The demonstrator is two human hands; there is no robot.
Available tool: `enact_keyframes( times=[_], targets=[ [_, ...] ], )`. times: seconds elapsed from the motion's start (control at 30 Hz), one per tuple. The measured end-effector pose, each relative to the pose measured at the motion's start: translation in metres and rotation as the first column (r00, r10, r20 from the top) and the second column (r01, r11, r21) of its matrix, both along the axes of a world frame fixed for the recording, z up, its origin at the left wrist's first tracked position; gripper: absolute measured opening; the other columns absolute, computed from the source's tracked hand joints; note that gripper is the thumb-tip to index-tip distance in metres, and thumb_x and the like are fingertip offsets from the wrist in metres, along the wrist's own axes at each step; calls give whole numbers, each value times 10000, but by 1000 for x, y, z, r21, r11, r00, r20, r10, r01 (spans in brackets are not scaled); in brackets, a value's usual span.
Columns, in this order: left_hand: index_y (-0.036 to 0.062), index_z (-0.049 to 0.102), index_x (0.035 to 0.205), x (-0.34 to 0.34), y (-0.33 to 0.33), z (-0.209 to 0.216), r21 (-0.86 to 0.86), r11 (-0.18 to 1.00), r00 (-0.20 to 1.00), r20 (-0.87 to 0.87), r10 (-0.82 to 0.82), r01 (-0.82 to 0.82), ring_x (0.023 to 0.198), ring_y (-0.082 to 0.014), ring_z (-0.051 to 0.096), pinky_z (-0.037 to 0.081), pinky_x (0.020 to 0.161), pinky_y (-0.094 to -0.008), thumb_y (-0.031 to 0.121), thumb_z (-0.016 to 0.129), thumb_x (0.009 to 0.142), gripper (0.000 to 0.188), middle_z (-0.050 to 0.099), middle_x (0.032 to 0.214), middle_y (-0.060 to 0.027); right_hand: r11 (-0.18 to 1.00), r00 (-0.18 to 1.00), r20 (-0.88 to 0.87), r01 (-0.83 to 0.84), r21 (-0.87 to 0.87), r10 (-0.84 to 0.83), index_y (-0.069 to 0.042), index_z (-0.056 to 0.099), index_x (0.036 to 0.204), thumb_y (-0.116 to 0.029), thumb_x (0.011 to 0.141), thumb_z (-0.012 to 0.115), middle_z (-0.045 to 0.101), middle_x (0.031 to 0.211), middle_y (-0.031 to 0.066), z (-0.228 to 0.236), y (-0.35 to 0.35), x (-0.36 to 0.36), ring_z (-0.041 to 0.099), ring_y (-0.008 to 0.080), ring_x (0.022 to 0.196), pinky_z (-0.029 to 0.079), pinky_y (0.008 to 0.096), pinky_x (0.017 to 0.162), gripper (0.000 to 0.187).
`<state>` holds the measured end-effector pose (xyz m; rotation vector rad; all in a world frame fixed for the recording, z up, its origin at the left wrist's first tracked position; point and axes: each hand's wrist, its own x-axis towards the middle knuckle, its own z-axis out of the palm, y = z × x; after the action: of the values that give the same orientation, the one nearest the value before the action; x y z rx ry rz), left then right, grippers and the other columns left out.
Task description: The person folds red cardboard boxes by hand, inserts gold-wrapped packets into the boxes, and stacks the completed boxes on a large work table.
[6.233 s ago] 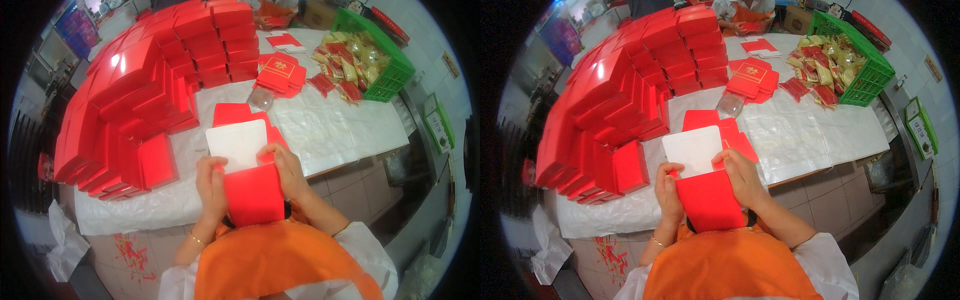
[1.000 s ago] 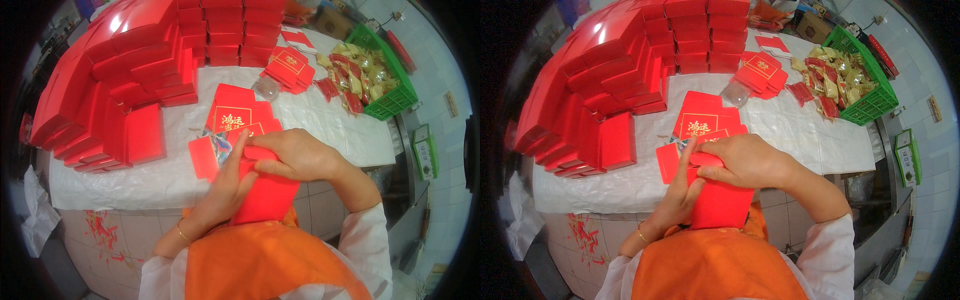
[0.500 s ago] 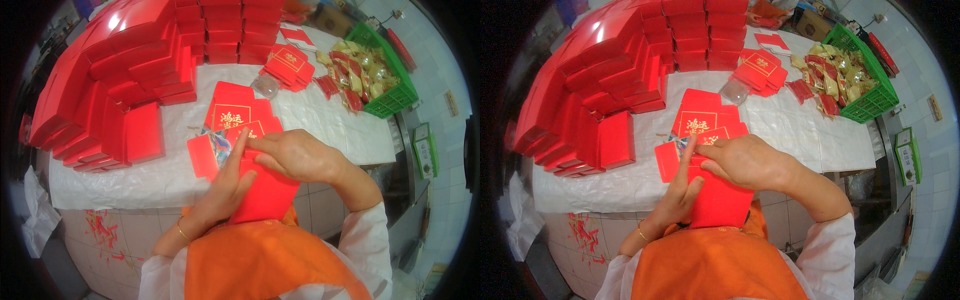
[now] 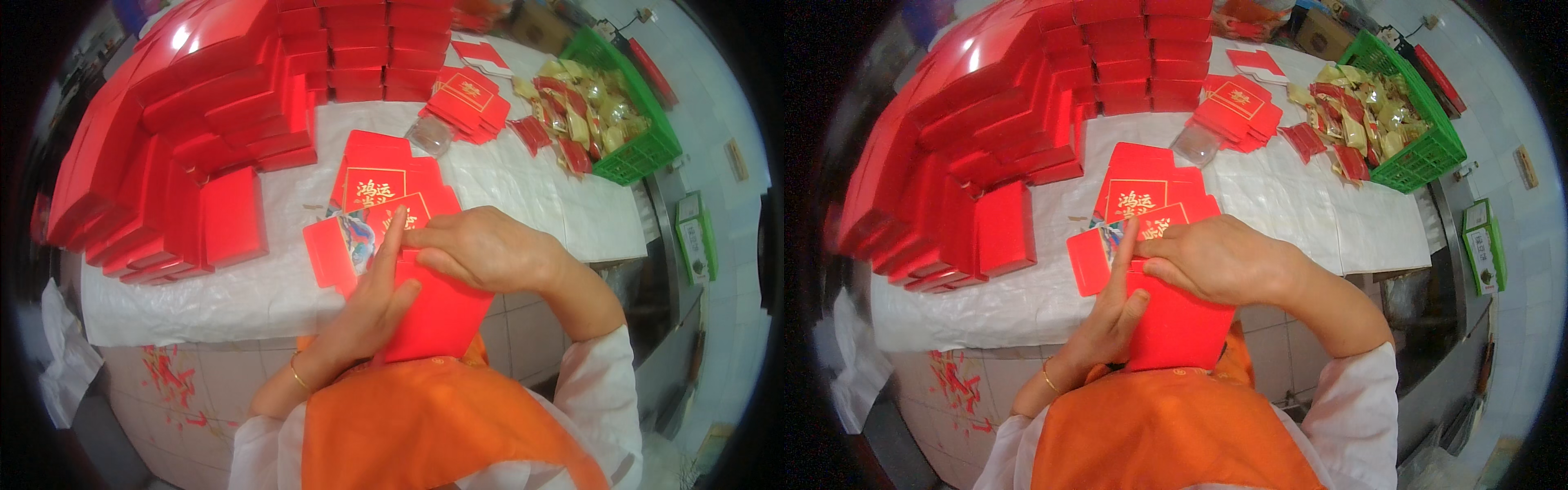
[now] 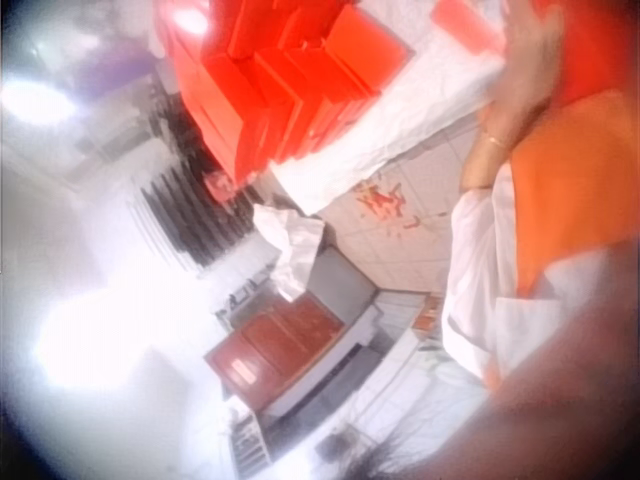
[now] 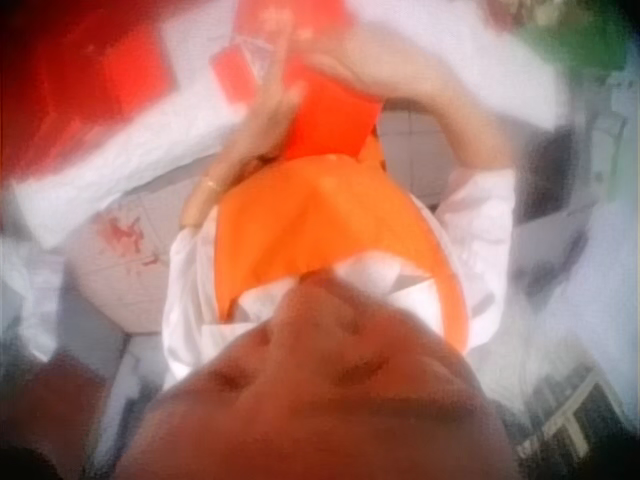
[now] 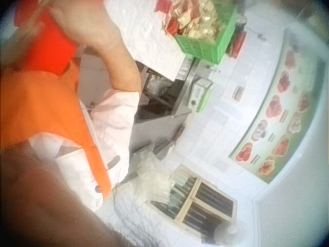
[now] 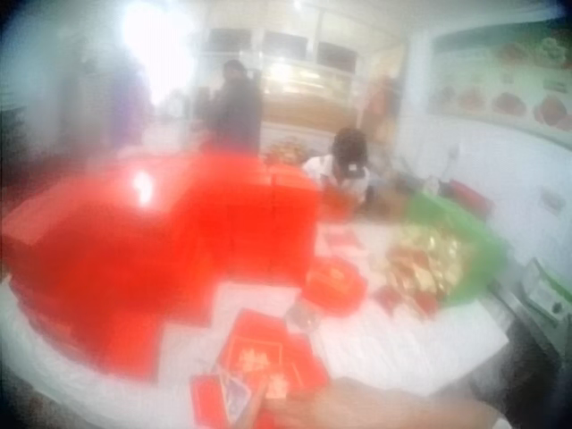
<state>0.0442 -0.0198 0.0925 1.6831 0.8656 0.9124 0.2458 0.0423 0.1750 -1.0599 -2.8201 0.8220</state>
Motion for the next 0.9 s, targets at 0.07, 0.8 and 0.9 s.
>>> enact_keyframes(
  times=[0.07, 0.8, 0.9],
  targets=[
    [-55, -16, 1575, -1, -1, 1, -30, 999, 1000, 6, -19, 19, 1546, -325, 72, 109, 1237, -397, 289, 414, 1032, 774, 56, 1662, -227, 1000, 1000, -11, -4, 3, 4, -69, 624, 1211, -322, 1035, 462, 679, 947, 180, -1, 0, 0, 648, 399, 902, 522, 497, 783, 348],
    [-30, 440, 1380, 11, -4, -30, -144, 968, 969, 115, 221, -203, 1325, -279, 433, 302, 1147, -362, 99, 342, 995, 418, 463, 1398, -176, 981, 820, -545, 98, -169, -176, -30, 604, 1338, -127, 981, 511, 627, 1319, 196, -43, -23, 57, 609, 343, 1215, 472, 393, 1023, 382],
    [-32, 439, 1378, 11, -3, -29, -157, 964, 970, 77, 229, -215, 1334, -286, 422, 290, 1154, -364, 108, 331, 1001, 417, 466, 1396, -178, 972, 798, -556, 164, -170, -232, -16, 627, 1300, -81, 988, 484, 644, 1287, 190, -44, -25, 52, 625, 329, 1186, 482, 386, 1009, 350]
  ],
)
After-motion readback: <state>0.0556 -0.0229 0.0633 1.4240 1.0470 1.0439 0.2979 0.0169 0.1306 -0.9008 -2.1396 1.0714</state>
